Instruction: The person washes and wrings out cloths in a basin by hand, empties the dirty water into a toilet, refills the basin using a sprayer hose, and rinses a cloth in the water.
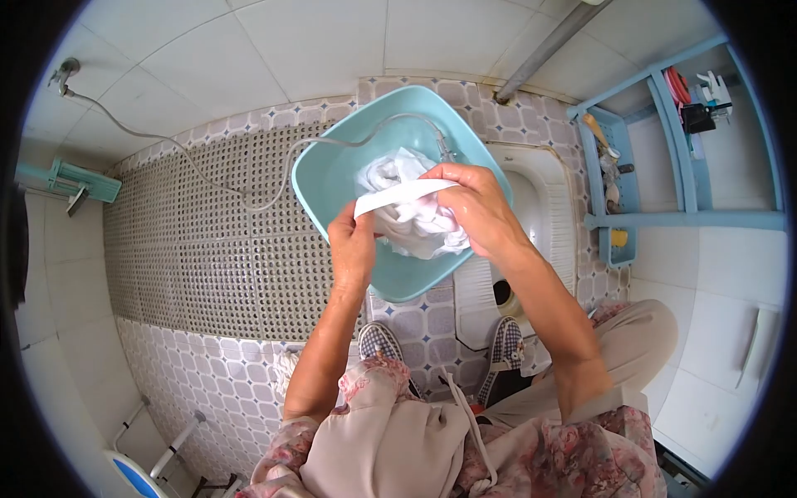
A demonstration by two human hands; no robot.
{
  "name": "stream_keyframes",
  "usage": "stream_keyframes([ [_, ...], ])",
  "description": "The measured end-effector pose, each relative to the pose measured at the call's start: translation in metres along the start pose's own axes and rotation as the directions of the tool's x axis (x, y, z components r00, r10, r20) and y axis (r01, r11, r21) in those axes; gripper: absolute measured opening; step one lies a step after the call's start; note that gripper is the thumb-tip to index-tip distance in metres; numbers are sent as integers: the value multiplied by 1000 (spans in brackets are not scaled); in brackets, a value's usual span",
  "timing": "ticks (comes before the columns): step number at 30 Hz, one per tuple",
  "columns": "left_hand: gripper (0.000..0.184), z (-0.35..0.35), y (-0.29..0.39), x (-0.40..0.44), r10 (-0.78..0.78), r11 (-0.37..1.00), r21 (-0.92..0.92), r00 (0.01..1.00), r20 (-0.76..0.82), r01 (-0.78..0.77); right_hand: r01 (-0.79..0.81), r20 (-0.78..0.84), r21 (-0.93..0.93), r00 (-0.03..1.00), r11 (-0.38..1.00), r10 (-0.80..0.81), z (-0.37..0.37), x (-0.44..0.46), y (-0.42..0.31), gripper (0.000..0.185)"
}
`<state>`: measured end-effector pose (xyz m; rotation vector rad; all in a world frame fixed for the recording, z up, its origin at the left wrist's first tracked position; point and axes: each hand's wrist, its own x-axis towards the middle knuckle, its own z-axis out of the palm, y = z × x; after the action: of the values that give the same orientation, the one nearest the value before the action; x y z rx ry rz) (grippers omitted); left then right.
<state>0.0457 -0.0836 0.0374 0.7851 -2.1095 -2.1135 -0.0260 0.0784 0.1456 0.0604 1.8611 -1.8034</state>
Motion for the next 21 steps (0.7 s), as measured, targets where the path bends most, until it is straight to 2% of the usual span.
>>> stream_keyframes([
  [1,23,5,0,2,-8,980,-201,1000,7,9,50,-15,23,999,999,-49,3,-8,-9,26],
  [4,23,9,58,-3,104,916,-389,994,-12,-101,213,-20,67,977,975,-212,7,-32,-40,31],
  [6,21,8,95,-3,214,904,-380,977,12,-194,380,-65,129,925,916,-374,8,-48,-64,35],
  [10,18,8,148,-3,525,785,-411,850,45,-463,654,-255,-56,721,755,-644,6,-81,-106,39],
  [11,15,8,159,-4,632,720,-362,775,-10,-592,658,-259,-81,711,749,-653,4,-83,-109,40],
  [12,15,8,159,0,645,731,-270,764,-25,-626,662,-263,-106,701,742,-663,3,-85,-112,40],
  [14,14,6,155,11,678,729,-82,733,-45,-679,598,-249,-80,763,797,-597,-3,-76,-115,40],
  [15,16,8,150,12,546,822,-155,835,-60,-549,539,-128,-89,828,838,-546,-13,-63,-108,38],
  [16,18,8,137,17,428,896,-122,904,-19,-427,475,-6,-107,878,874,-478,-25,-44,-91,36],
  [18,22,5,97,31,156,987,-38,987,33,-155,351,145,-254,935,901,-323,-28,-13,-55,49],
  [20,25,14,61,24,86,995,-54,994,67,-83,334,199,-516,943,789,-269,-31,12,-5,65],
  [21,26,21,48,16,51,997,-61,995,86,-46,215,154,-672,977,709,-151,-28,17,11,65],
])
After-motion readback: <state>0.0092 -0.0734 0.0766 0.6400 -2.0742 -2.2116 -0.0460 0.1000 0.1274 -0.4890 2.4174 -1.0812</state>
